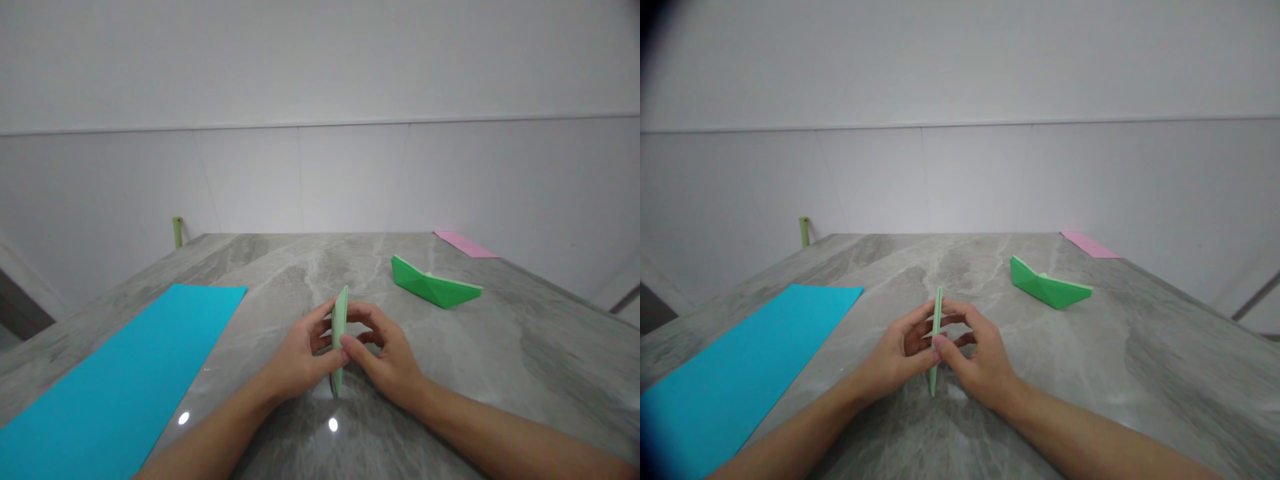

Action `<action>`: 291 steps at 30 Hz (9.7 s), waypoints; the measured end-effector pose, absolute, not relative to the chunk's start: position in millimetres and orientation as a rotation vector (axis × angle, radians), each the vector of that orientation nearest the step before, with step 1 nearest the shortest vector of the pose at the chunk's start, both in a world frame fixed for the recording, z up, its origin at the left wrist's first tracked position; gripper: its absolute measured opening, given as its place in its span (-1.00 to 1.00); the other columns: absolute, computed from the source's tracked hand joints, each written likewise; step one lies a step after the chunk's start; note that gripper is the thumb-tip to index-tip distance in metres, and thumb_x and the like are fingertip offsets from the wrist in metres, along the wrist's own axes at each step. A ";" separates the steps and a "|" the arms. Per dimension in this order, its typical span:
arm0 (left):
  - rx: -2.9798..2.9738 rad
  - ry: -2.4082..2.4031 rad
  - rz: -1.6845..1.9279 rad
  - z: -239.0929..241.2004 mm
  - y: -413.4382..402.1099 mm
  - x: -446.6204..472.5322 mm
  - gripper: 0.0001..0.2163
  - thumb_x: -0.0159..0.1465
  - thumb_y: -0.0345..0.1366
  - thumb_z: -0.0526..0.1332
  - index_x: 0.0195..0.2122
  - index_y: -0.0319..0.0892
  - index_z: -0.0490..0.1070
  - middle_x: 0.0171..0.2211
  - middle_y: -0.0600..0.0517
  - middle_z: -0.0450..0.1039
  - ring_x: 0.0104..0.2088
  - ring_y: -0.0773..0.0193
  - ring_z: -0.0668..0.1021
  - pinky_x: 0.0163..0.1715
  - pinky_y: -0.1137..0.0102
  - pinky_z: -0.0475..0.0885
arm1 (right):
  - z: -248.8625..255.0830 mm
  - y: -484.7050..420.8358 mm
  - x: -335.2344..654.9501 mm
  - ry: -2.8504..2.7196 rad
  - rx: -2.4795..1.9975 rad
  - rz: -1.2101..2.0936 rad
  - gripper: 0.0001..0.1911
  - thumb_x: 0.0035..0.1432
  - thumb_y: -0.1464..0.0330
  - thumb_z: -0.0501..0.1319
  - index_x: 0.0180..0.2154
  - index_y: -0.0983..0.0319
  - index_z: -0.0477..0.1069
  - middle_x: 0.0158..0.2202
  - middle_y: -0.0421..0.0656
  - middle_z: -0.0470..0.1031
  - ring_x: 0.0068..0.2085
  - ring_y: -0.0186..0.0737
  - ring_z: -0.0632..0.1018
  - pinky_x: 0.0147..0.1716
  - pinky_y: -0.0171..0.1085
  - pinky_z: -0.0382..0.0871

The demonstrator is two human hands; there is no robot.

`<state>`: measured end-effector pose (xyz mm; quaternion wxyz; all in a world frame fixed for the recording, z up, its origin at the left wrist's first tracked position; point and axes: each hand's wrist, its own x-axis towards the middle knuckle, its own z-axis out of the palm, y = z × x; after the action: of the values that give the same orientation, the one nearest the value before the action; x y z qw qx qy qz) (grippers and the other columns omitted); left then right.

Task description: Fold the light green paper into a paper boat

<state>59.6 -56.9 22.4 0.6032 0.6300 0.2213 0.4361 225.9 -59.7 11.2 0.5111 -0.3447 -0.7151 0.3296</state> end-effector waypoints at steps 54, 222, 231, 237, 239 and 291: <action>1.489 0.544 1.043 20.4 -56.2 56.1 -0.48 0.20 -0.41 0.26 0.18 -0.06 0.21 0.17 -0.16 0.25 0.11 -0.03 0.40 0.03 0.16 0.36 | 14.8 -61.1 226.5 -1.777 -0.810 0.703 -0.65 0.11 0.41 0.20 -0.03 0.17 0.33 -0.15 -0.07 0.52 -0.17 -0.17 0.56 -0.37 -0.29 0.50; 1.500 0.945 0.584 26.8 -45.8 44.6 -0.48 0.08 0.16 0.17 -0.54 -0.31 0.45 -0.62 -0.09 0.49 -0.67 0.31 0.50 -0.65 0.47 0.39 | -2.7 -40.0 232.8 -1.627 -0.885 1.298 -0.55 0.12 0.05 0.17 -0.56 0.29 0.36 -0.69 -0.27 0.28 -0.67 -0.44 0.26 -0.69 -0.41 0.07; 1.560 1.072 0.716 25.8 -42.9 45.7 -0.61 0.11 0.02 0.20 -0.48 -0.29 0.44 -0.59 0.00 0.47 -0.60 0.29 0.49 -0.61 0.45 0.40 | -2.0 -39.2 232.0 -1.664 -1.004 1.234 -0.62 0.11 0.09 0.20 -0.53 0.27 0.36 -0.74 -0.28 0.30 -0.72 -0.44 0.25 -0.72 -0.42 0.06; 1.626 1.019 0.598 26.8 -45.7 43.7 -0.62 0.11 0.02 0.19 -0.57 -0.26 0.39 -0.66 0.05 0.37 -0.67 0.35 0.39 -0.67 0.48 0.28 | -0.5 -44.3 231.4 -1.893 -0.972 1.113 -0.53 0.18 0.09 0.13 -0.63 0.26 0.29 -0.72 -0.25 0.28 -0.67 -0.43 0.27 -0.68 -0.41 0.05; 1.664 1.021 0.595 25.9 -44.3 41.5 -0.62 0.13 0.00 0.19 -0.55 -0.27 0.40 -0.65 0.06 0.35 -0.65 0.37 0.36 -0.64 0.49 0.24 | 0.1 -45.2 231.6 -1.947 -0.953 1.113 -0.51 0.20 0.08 0.09 -0.63 0.27 0.30 -0.71 -0.23 0.31 -0.67 -0.41 0.29 -0.68 -0.40 0.07; 1.605 0.859 0.521 12.2 -45.7 65.5 -0.53 0.19 0.09 0.10 -0.65 -0.19 0.13 -0.69 0.17 0.04 -0.67 0.47 0.12 -0.69 0.52 -0.01 | 4.1 -51.7 252.0 -1.881 -0.709 1.518 -0.51 0.14 0.02 0.12 -0.60 0.24 0.13 -0.64 -0.33 0.05 -0.60 -0.47 0.10 -0.64 -0.40 -0.04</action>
<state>65.5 -45.7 12.2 0.5843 0.6880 0.3681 0.2232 252.0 -51.7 4.1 0.3062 -0.2679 -0.7110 0.5736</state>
